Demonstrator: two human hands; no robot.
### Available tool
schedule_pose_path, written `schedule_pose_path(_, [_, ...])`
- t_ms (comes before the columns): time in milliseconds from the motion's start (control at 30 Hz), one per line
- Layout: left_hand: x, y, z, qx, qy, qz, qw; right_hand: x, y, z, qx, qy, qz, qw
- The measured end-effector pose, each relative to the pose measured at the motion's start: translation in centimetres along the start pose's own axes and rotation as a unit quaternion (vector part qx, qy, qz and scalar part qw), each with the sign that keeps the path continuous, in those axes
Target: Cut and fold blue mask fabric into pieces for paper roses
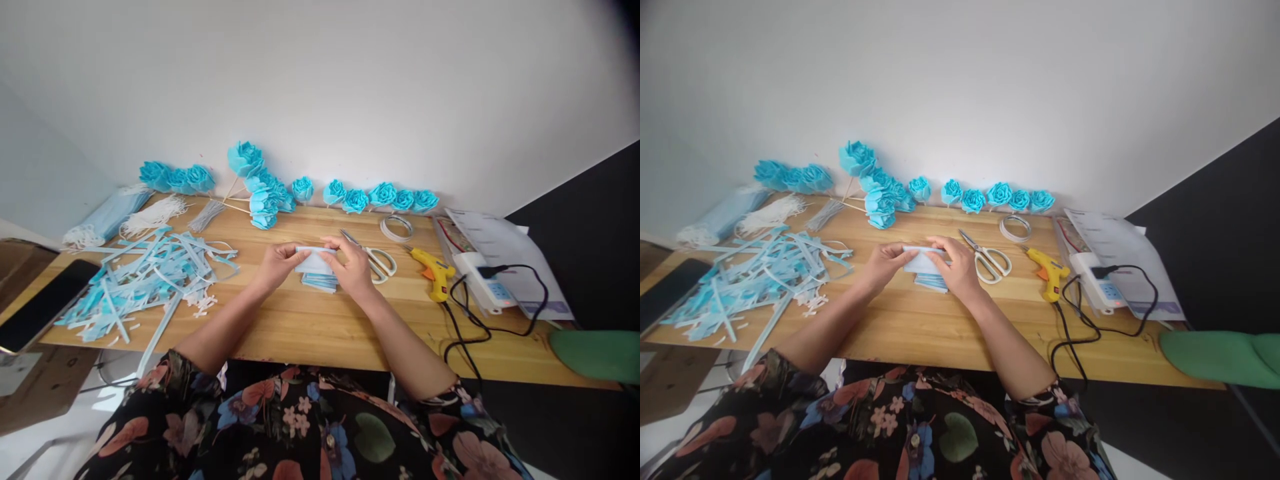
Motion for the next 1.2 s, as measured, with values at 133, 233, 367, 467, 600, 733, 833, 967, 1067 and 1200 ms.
schedule_pose_path(133, [0.1,-0.2,0.4,-0.057,0.007,-0.006,0.998,-0.4,-0.1,0.2,0.015,-0.036,-0.078,0.996])
schedule_pose_path(233, [0.0,-0.3,0.6,-0.068,0.004,-0.006,0.998,-0.6,-0.1,0.2,0.021,-0.067,-0.125,0.990])
schedule_pose_path(367, [0.0,-0.2,0.4,-0.059,0.006,-0.003,0.998,-0.8,0.0,0.0,0.018,-0.056,-0.143,0.988])
schedule_pose_path(467, [0.0,0.0,0.3,-0.048,0.012,-0.002,0.999,-0.9,0.0,0.0,0.002,-0.044,-0.133,0.990])
schedule_pose_path(600, [-0.1,0.1,0.1,-0.043,0.044,0.010,0.998,-1.2,0.1,0.1,-0.003,-0.038,-0.127,0.991])
schedule_pose_path(733, [0.0,0.0,0.0,-0.043,0.055,0.017,0.997,-1.2,0.1,0.0,0.000,-0.033,-0.124,0.992])
schedule_pose_path(833, [0.1,-0.1,0.0,-0.039,0.054,0.020,0.998,-1.1,0.1,0.0,0.000,-0.035,-0.119,0.992])
schedule_pose_path(967, [0.4,-0.1,0.0,-0.032,0.054,0.019,0.998,-1.1,0.1,0.0,-0.007,-0.035,-0.117,0.993])
schedule_pose_path(1067, [0.5,-0.2,0.0,-0.029,0.047,0.013,0.998,-1.1,0.1,0.0,-0.012,-0.024,-0.108,0.994])
schedule_pose_path(1200, [0.1,-0.1,-0.1,-0.015,-0.001,-0.027,1.000,-0.7,0.0,-0.3,-0.009,0.006,-0.041,0.999])
Point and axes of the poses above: each hand's wrist, its own y-axis away from the middle knuckle, its own z-axis out of the back of the hand, x = y × z, the point moved 4 cm from there along -y, towards the middle knuckle, and after that the axes turned 13 degrees about -x, right-handed, at the moved point
